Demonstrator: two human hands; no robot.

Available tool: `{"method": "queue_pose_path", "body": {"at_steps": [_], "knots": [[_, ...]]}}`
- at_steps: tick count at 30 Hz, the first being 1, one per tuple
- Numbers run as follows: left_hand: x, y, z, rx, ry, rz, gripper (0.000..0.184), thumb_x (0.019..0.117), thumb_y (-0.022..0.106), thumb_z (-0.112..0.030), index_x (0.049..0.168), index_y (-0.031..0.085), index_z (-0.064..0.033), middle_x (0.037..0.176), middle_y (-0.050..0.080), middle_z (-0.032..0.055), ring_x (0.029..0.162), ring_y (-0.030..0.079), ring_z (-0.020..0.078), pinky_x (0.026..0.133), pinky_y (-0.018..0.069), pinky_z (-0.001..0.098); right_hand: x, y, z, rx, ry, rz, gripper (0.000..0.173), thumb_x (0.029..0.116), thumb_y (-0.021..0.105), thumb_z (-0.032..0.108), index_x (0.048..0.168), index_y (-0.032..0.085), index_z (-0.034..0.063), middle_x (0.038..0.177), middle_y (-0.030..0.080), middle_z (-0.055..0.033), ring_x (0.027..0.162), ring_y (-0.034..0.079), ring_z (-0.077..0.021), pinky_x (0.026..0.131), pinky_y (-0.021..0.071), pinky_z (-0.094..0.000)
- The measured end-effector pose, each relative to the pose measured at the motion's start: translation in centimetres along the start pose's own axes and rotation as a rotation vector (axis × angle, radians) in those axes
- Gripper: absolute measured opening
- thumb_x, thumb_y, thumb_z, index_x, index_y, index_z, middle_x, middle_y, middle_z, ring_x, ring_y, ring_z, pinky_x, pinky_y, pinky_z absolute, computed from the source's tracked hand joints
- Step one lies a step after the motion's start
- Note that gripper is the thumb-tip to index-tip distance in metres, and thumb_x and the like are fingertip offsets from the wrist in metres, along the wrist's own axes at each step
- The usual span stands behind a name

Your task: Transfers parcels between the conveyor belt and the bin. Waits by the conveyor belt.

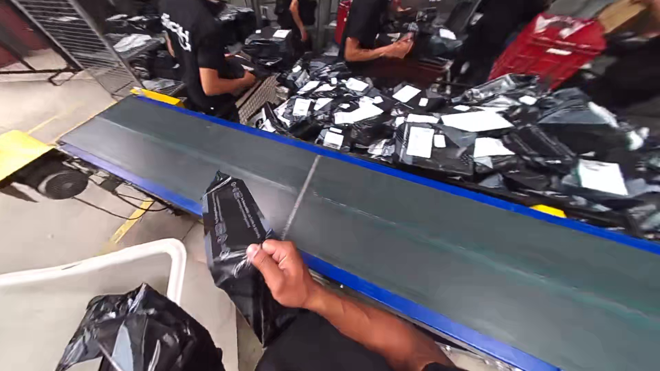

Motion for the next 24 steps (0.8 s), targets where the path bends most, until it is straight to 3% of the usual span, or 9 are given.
{"method": "queue_pose_path", "body": {"at_steps": [3, 7, 10, 13, 14, 16, 19, 22, 24], "knots": [[2.1, -4.4, 3.3, 0.100, 0.062, 0.025, 0.050, 0.0900, 0.061, -0.048, 0.124, 0.067, -0.0127, 0.121, 0.070, 0.0116, 0.115, 0.066, 0.0266, 0.096, 0.0533, 0.0552, 4.2, -7.7, 1.3, 0.215, 0.035, -0.116, 0.032, 0.1073, 0.047, 0.019, 0.078, 0.054, 0.0088, 0.051, 0.040, 0.0034, 0.040, 0.038, -0.0081, 0.039, 0.0352, -0.0261], [4.1, 1.1, 3.3, 0.241, 0.142, -0.048, 0.025, 0.1012, 0.055, -0.027, 0.112, 0.073, -0.0131, 0.105, 0.075, -0.0064, 0.103, 0.069, -0.0003, 0.095, 0.0543, 0.0210, 11.5, -16.3, 10.1, 0.285, -0.272, -0.227, 0.032, 0.1091, 0.043, 0.024, 0.081, 0.054, 0.0127, 0.049, 0.039, 0.0038, 0.037, 0.036, -0.0065, 0.037, 0.0340, -0.0234], [5.2, 2.9, 5.0, 0.207, 0.133, -0.060, 0.025, 0.1021, 0.054, -0.025, 0.111, 0.073, -0.0118, 0.103, 0.076, -0.0063, 0.101, 0.070, -0.0004, 0.094, 0.0542, 0.0195, 13.6, -24.1, 18.6, 0.012, -0.606, -0.454, 0.032, 0.1111, 0.037, 0.027, 0.087, 0.057, 0.0186, 0.054, 0.046, 0.0068, 0.038, 0.040, -0.0029, 0.035, 0.0372, -0.0199], [7.2, 2.8, 7.3, 0.213, 0.059, -0.066, 0.025, 0.1004, 0.057, -0.031, 0.111, 0.074, -0.0157, 0.102, 0.076, -0.0067, 0.098, 0.071, 0.0004, 0.092, 0.0565, 0.0215, 16.4, -33.3, 21.1, 0.040, -0.753, -0.759, 0.039, 0.1123, 0.030, 0.029, 0.086, 0.055, 0.0157, 0.055, 0.044, 0.0071, 0.041, 0.038, -0.0058, 0.038, 0.0360, -0.0235], [8.3, 3.0, 8.0, 0.216, 0.015, -0.080, 0.026, 0.0989, 0.059, -0.034, 0.109, 0.076, -0.0176, 0.100, 0.077, -0.0065, 0.096, 0.072, 0.0008, 0.089, 0.0581, 0.0227, 17.8, -36.9, 19.5, 0.119, -0.745, -0.857, 0.041, 0.1126, 0.029, 0.032, 0.083, 0.052, 0.0154, 0.053, 0.040, 0.0071, 0.040, 0.036, -0.0062, 0.038, 0.0349, -0.0238], [11.1, 3.8, 9.9, 0.179, -0.101, -0.107, 0.027, 0.0949, 0.064, -0.041, 0.106, 0.078, -0.0213, 0.097, 0.078, -0.0051, 0.092, 0.074, 0.0035, 0.084, 0.0613, 0.0266, 19.9, -43.8, 12.7, 0.177, -0.580, -1.054, 0.037, 0.1131, 0.030, 0.037, 0.103, 0.055, 0.0115, 0.068, 0.049, 0.0024, 0.053, 0.046, -0.0093, 0.050, 0.0447, -0.0273], [15.7, 3.0, 12.8, 0.106, -0.273, -0.160, 0.031, 0.0882, 0.070, -0.044, 0.104, 0.075, -0.0181, 0.099, 0.077, 0.0033, 0.093, 0.075, 0.0134, 0.082, 0.0631, 0.0378, 19.5, -47.6, -3.3, 0.014, 0.048, -1.000, 0.045, 0.1110, 0.036, 0.040, 0.139, 0.044, 0.0052, 0.106, 0.064, -0.0110, 0.085, 0.066, -0.0191, 0.076, 0.0586, -0.0374], [21.4, 1.8, 14.7, 0.196, -0.375, -0.205, 0.036, 0.0862, 0.072, -0.043, 0.108, 0.072, -0.0143, 0.098, 0.077, 0.0062, 0.090, 0.075, 0.0154, 0.080, 0.0640, 0.0380, 15.0, -35.2, -13.1, -0.330, 0.388, -0.520, 0.057, 0.1041, 0.053, 0.035, 0.152, 0.038, 0.0085, 0.127, 0.065, -0.0149, 0.101, 0.071, -0.0279, 0.080, 0.0628, -0.0473], [24.5, 1.3, 15.8, 0.368, -0.450, -0.207, 0.051, 0.0868, 0.070, -0.040, 0.129, 0.060, -0.0142, 0.105, 0.075, 0.0085, 0.091, 0.075, 0.0171, 0.079, 0.0641, 0.0386, 11.0, -24.0, -18.6, -0.273, 0.524, -0.201, 0.069, 0.0958, 0.066, 0.033, 0.155, 0.037, 0.0130, 0.137, 0.062, -0.0124, 0.114, 0.068, -0.0304, 0.087, 0.0629, -0.0521]]}}
Point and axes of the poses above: each hand's wrist, its own x-axis towards the middle knuckle, its own y-axis out of the palm, z = x × y, the point moved 10 cm from there along x, towards the middle knuckle
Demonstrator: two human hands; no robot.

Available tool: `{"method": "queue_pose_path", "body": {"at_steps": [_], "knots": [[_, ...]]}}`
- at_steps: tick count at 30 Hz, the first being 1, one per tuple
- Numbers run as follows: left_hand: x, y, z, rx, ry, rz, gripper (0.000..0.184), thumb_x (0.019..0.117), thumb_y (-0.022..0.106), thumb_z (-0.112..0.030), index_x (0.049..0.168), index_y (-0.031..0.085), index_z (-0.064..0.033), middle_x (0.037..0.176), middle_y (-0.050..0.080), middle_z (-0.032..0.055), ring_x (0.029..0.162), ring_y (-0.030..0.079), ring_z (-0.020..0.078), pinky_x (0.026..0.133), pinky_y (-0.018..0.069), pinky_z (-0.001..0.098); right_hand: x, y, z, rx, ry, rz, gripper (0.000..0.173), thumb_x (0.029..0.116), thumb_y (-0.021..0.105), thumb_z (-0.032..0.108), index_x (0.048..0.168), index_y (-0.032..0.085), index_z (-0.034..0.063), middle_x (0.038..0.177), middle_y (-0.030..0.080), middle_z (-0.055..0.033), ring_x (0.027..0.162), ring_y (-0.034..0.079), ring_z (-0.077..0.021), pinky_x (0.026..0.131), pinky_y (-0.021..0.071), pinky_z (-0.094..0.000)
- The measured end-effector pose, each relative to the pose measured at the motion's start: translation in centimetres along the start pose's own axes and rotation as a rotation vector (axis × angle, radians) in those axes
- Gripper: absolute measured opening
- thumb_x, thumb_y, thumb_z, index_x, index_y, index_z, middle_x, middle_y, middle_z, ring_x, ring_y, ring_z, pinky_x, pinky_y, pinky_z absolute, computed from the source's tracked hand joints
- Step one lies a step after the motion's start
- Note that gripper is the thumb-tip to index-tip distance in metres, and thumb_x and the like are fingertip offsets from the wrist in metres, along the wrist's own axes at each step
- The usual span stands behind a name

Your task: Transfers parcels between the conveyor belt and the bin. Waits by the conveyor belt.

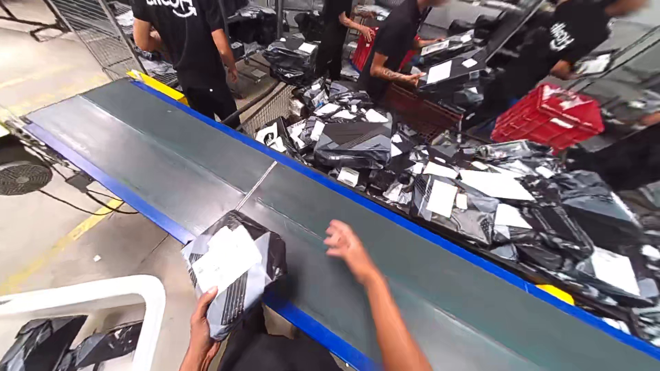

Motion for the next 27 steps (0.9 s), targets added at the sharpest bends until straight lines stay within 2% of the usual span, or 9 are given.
{"method": "queue_pose_path", "body": {"at_steps": [1, 3, 7, 10, 13, 17, 21, 24, 27], "knots": [[1.8, 0.4, -0.1, 0.127, -0.044, 0.055, 0.074, 0.0868, 0.069, -0.041, 0.150, 0.038, -0.0164, 0.117, 0.071, 0.0095, 0.099, 0.073, 0.0179, 0.084, 0.0629, 0.0397, -1.5, 4.8, -1.6, 0.043, 0.038, 0.118, 0.077, 0.0937, 0.068, 0.038, 0.158, 0.033, 0.0142, 0.144, 0.058, -0.0111, 0.120, 0.065, -0.0297, 0.090, 0.0614, -0.0521], [5.4, 2.4, -0.9, 0.341, -0.105, 0.217, 0.097, 0.0836, 0.073, -0.040, 0.160, 0.017, -0.0149, 0.127, 0.067, 0.0120, 0.103, 0.072, 0.0212, 0.086, 0.0626, 0.0421, -3.4, 12.2, -3.1, 0.202, 0.085, 0.272, 0.091, 0.0940, 0.066, 0.053, 0.163, 0.021, 0.0132, 0.152, 0.052, -0.0082, 0.129, 0.059, -0.0228, 0.100, 0.0560, -0.0475], [9.3, 7.9, -4.0, 0.524, -0.134, 0.596, 0.095, 0.0897, 0.068, -0.053, 0.163, 0.020, -0.0163, 0.148, 0.055, 0.0076, 0.125, 0.062, 0.0195, 0.102, 0.0557, 0.0412, -2.8, 17.5, -1.8, 0.503, 0.231, -0.038, 0.079, 0.0864, 0.074, 0.027, 0.150, 0.034, 0.0030, 0.120, 0.070, -0.0137, 0.105, 0.071, -0.0205, 0.093, 0.0606, -0.0412], [12.2, 9.1, -8.7, 0.352, 0.005, 0.652, 0.096, 0.0931, 0.058, -0.066, 0.164, 0.019, -0.0135, 0.158, 0.042, 0.0136, 0.135, 0.053, 0.0312, 0.104, 0.0530, 0.0511, 2.3, 16.0, 4.9, 0.561, 0.169, -0.282, 0.051, 0.0985, 0.057, 0.036, 0.139, 0.049, 0.0065, 0.112, 0.071, -0.0119, 0.099, 0.071, -0.0217, 0.083, 0.0617, -0.0441], [13.3, 6.0, -12.8, 0.457, 0.229, 0.504, 0.080, 0.0979, 0.057, -0.055, 0.158, 0.032, -0.0073, 0.153, 0.048, 0.0166, 0.127, 0.060, 0.0336, 0.099, 0.0575, 0.0502, 13.6, 13.5, 15.4, 0.729, -0.106, -0.254, 0.065, 0.1032, 0.037, 0.065, 0.147, 0.047, 0.0173, 0.133, 0.064, -0.0096, 0.120, 0.063, -0.0258, 0.098, 0.0555, -0.0530], [10.6, -2.7, -13.8, 0.765, 0.354, 0.193, 0.064, 0.0925, 0.069, -0.051, 0.139, 0.059, -0.0085, 0.141, 0.059, 0.0110, 0.121, 0.063, 0.0235, 0.096, 0.0591, 0.0434, 25.2, 12.2, 20.1, 0.753, -0.093, -0.267, 0.107, 0.0845, 0.037, 0.091, 0.164, 0.009, 0.0247, 0.162, 0.029, -0.0251, 0.131, 0.054, -0.0476, 0.098, 0.0556, -0.0626], [4.4, -14.5, -11.1, 1.167, 0.426, -0.204, 0.084, 0.0858, 0.066, -0.065, 0.141, 0.055, -0.0025, 0.149, 0.045, 0.0281, 0.134, 0.049, 0.0434, 0.101, 0.0492, 0.0602, 22.0, 21.5, 19.6, 0.285, -0.199, 0.069, 0.064, 0.1091, 0.032, 0.053, 0.159, 0.026, 0.0136, 0.143, 0.056, -0.0195, 0.113, 0.068, -0.0352, 0.090, 0.0610, -0.0506], [-1.4, -21.3, -6.0, 1.411, 0.318, -0.359, 0.101, 0.0828, 0.058, -0.075, 0.149, 0.045, -0.0001, 0.149, 0.045, 0.0318, 0.135, 0.046, 0.0512, 0.108, 0.0396, 0.0676, 13.9, 31.8, 12.3, 0.062, -0.151, 0.425, 0.044, 0.1112, 0.037, 0.029, 0.143, 0.047, 0.0002, 0.124, 0.069, -0.0175, 0.097, 0.073, -0.0318, 0.079, 0.0638, -0.0481], [-5.7, -24.1, -3.1, 1.630, 0.335, -0.508, 0.081, 0.0945, 0.049, -0.059, 0.156, 0.041, -0.0081, 0.147, 0.052, 0.0266, 0.126, 0.057, 0.0480, 0.096, 0.0471, 0.0685, 6.1, 39.3, 4.2, -0.066, -0.063, 0.574, 0.034, 0.1089, 0.050, 0.026, 0.126, 0.062, -0.0009, 0.112, 0.073, -0.0136, 0.088, 0.074, -0.0251, 0.073, 0.0649, -0.0415]]}}
Point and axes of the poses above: each hand's wrist, its own x-axis towards the middle knuckle, its own y-axis out of the palm, z = x × y, the point moved 10 cm from there along x, towards the middle knuckle
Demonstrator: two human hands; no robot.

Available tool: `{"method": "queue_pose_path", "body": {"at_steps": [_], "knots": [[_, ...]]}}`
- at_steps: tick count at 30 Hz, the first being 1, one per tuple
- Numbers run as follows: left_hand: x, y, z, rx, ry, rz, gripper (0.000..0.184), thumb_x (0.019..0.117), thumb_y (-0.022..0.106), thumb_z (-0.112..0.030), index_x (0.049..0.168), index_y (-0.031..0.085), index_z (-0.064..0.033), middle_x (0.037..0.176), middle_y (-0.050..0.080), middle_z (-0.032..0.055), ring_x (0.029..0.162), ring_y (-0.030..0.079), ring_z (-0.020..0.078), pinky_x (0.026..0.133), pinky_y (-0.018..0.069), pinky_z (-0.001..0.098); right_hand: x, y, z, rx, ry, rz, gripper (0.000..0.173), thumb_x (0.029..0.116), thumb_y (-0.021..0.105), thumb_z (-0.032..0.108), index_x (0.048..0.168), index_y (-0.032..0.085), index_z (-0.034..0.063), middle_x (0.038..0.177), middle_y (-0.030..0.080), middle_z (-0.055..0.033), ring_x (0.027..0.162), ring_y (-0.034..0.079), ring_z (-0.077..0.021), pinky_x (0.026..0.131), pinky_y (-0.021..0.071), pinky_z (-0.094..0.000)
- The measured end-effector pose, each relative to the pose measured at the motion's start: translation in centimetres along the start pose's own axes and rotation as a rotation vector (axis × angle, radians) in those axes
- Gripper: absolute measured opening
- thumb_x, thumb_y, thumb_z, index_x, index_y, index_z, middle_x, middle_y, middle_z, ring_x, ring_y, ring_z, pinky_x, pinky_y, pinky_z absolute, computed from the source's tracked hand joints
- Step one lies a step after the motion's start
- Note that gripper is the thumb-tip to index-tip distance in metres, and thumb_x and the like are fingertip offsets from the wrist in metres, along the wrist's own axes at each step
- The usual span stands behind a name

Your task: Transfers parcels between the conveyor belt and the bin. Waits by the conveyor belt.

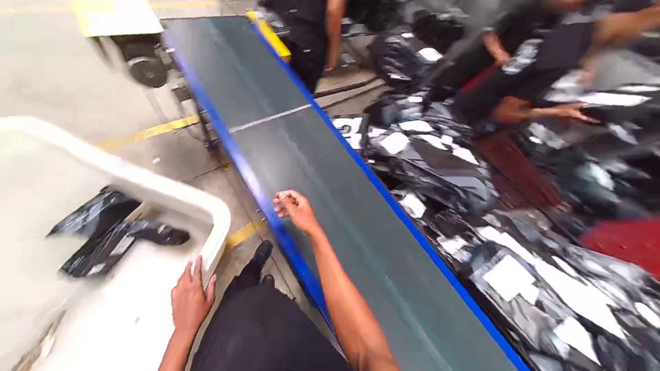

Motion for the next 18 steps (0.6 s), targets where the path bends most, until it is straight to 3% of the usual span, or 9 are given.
{"method": "queue_pose_path", "body": {"at_steps": [2, 3, 5, 7, 15, 18], "knots": [[-2.5, -0.7, 1.9, 0.029, -0.143, -0.034, 0.062, 0.0958, 0.059, -0.034, 0.149, 0.049, -0.0035, 0.136, 0.062, 0.0241, 0.122, 0.062, 0.0435, 0.100, 0.0495, 0.0631, -2.3, 7.6, -3.3, -0.088, 0.003, 0.147, 0.030, 0.1068, 0.055, 0.025, 0.122, 0.065, 0.0014, 0.110, 0.074, -0.0110, 0.089, 0.075, -0.0224, 0.073, 0.0660, -0.0402], [-3.1, -0.8, 3.0, 0.013, -0.239, -0.006, 0.058, 0.0939, 0.062, -0.028, 0.146, 0.053, -0.0041, 0.134, 0.064, 0.0218, 0.123, 0.062, 0.0407, 0.104, 0.0489, 0.0603, -3.7, 11.1, -4.3, -0.098, -0.016, 0.238, 0.028, 0.1063, 0.056, 0.023, 0.121, 0.066, 0.0012, 0.110, 0.074, -0.0113, 0.089, 0.075, -0.0228, 0.073, 0.0660, -0.0405], [-3.0, -0.2, 4.7, -0.004, -0.320, 0.039, 0.056, 0.0914, 0.063, -0.029, 0.143, 0.057, -0.0091, 0.132, 0.066, 0.0155, 0.124, 0.063, 0.0344, 0.105, 0.0497, 0.0554, -5.8, 16.4, -5.4, -0.121, -0.057, 0.410, 0.026, 0.1059, 0.057, 0.022, 0.119, 0.067, 0.0013, 0.108, 0.074, -0.0113, 0.089, 0.075, -0.0235, 0.073, 0.0663, -0.0405], [-2.7, -0.1, 5.3, -0.056, -0.298, 0.069, 0.057, 0.0907, 0.064, -0.028, 0.145, 0.055, -0.0117, 0.132, 0.066, 0.0137, 0.123, 0.062, 0.0337, 0.102, 0.0508, 0.0555, -7.3, 19.4, -5.8, -0.199, -0.108, 0.524, 0.025, 0.1053, 0.058, 0.023, 0.117, 0.069, 0.0037, 0.105, 0.075, -0.0087, 0.088, 0.075, -0.0207, 0.075, 0.0661, -0.0389], [-7.3, -1.4, 8.2, -0.108, -0.175, 0.003, 0.052, 0.0876, 0.065, -0.027, 0.137, 0.063, -0.0126, 0.121, 0.072, 0.0091, 0.110, 0.069, 0.0303, 0.091, 0.0564, 0.0513, -10.7, 20.3, -5.6, -0.431, -0.110, 0.605, 0.026, 0.1034, 0.060, 0.028, 0.118, 0.071, 0.0099, 0.107, 0.075, -0.0037, 0.090, 0.074, -0.0160, 0.078, 0.0658, -0.0352], [-10.9, -2.9, 10.6, -0.142, -0.160, -0.024, 0.049, 0.0907, 0.066, -0.041, 0.133, 0.065, -0.0148, 0.118, 0.073, 0.0070, 0.107, 0.070, 0.0276, 0.089, 0.0575, 0.0495, -10.4, 22.0, -5.8, -0.448, -0.114, 0.597, 0.025, 0.1027, 0.062, 0.028, 0.118, 0.071, 0.0100, 0.105, 0.075, -0.0036, 0.089, 0.075, -0.0161, 0.077, 0.0660, -0.0346]]}}
Point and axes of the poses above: each hand's wrist, its own x-axis towards the middle knuckle, its own y-axis out of the palm, z = x × y, the point moved 10 cm from there along x, towards the middle knuckle
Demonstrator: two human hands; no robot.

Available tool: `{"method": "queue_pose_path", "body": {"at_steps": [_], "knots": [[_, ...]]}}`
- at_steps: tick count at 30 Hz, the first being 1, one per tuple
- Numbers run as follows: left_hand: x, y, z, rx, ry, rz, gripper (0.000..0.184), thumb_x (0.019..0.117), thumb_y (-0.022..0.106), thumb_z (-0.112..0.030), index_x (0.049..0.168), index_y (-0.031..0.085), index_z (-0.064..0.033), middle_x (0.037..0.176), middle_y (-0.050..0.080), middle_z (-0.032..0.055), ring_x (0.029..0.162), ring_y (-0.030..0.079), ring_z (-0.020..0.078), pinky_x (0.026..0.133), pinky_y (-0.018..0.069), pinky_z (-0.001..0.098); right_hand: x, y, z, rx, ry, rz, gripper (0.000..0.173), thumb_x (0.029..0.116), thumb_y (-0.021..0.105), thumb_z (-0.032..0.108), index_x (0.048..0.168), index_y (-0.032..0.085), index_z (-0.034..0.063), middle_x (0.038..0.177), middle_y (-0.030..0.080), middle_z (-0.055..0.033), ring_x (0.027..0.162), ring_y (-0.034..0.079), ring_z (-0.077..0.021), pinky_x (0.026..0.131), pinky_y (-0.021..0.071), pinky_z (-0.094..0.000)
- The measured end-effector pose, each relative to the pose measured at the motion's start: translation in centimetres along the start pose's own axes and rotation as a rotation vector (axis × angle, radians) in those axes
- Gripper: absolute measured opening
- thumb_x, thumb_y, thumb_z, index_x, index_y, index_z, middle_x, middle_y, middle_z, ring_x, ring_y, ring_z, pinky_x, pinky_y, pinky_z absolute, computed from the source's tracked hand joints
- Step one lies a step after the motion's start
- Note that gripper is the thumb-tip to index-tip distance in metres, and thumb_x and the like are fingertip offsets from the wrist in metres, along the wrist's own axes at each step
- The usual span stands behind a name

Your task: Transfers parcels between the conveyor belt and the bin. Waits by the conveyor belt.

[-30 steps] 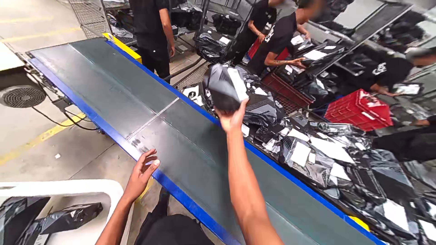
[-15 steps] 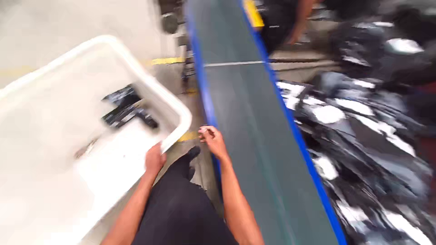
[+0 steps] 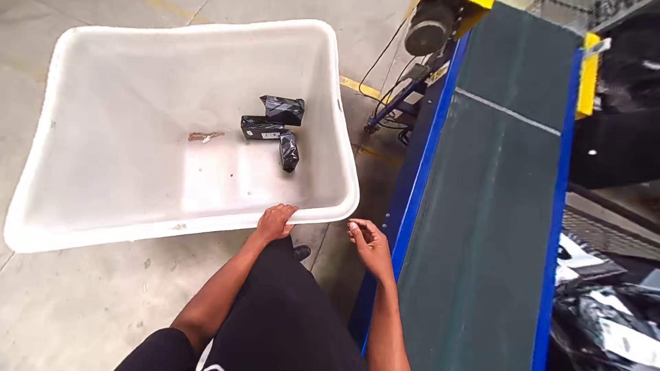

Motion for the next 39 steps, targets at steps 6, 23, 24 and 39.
{"method": "queue_pose_path", "body": {"at_steps": [6, 23, 24, 39], "knots": [[-5.6, -4.2, 7.3, -0.102, -0.252, 0.100, 0.080, 0.0790, 0.047, -0.092, 0.113, 0.072, -0.0243, 0.106, 0.073, -0.0025, 0.101, 0.068, 0.0176, 0.082, 0.0565, 0.0479, 5.9, 7.3, 2.6, -0.102, -0.090, 0.152, 0.024, 0.1027, 0.061, 0.028, 0.116, 0.072, 0.0119, 0.101, 0.075, -0.0001, 0.084, 0.073, -0.0111, 0.074, 0.0646, -0.0313], [4.7, -1.8, 13.7, -0.654, -0.850, -0.130, 0.089, 0.0913, 0.054, -0.074, 0.155, 0.044, -0.0129, 0.152, 0.052, 0.0097, 0.137, 0.054, 0.0237, 0.113, 0.0452, 0.0515, 32.5, 27.1, 11.0, -0.443, -0.525, 0.870, 0.031, 0.1067, 0.053, 0.034, 0.117, 0.072, 0.0113, 0.103, 0.073, -0.0022, 0.085, 0.070, -0.0074, 0.076, 0.0612, -0.0283], [3.6, -1.9, 13.9, -0.651, -0.844, -0.135, 0.088, 0.0918, 0.054, -0.074, 0.155, 0.044, -0.0138, 0.152, 0.053, 0.0089, 0.138, 0.053, 0.0223, 0.114, 0.0446, 0.0508, 33.7, 28.1, 10.7, -0.493, -0.562, 0.915, 0.033, 0.1071, 0.051, 0.036, 0.117, 0.072, 0.0115, 0.101, 0.072, -0.0027, 0.081, 0.069, -0.0086, 0.074, 0.0603, -0.0296], [-4.4, -0.6, 16.7, -0.853, -1.061, -0.129, 0.070, 0.0934, 0.043, -0.078, 0.122, 0.073, -0.0227, 0.119, 0.073, 0.0019, 0.114, 0.068, 0.0181, 0.099, 0.0537, 0.0520, 41.0, 35.3, 8.9, -0.725, -0.549, 1.425, 0.037, 0.1055, 0.052, 0.039, 0.119, 0.069, 0.0090, 0.109, 0.072, -0.0078, 0.093, 0.071, -0.0176, 0.085, 0.0605, -0.0415]]}}
Point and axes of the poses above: each hand's wrist, its own x-axis towards the middle knuckle, its own y-axis out of the palm, z = x × y, the point moved 10 cm from there along x, towards the middle knuckle
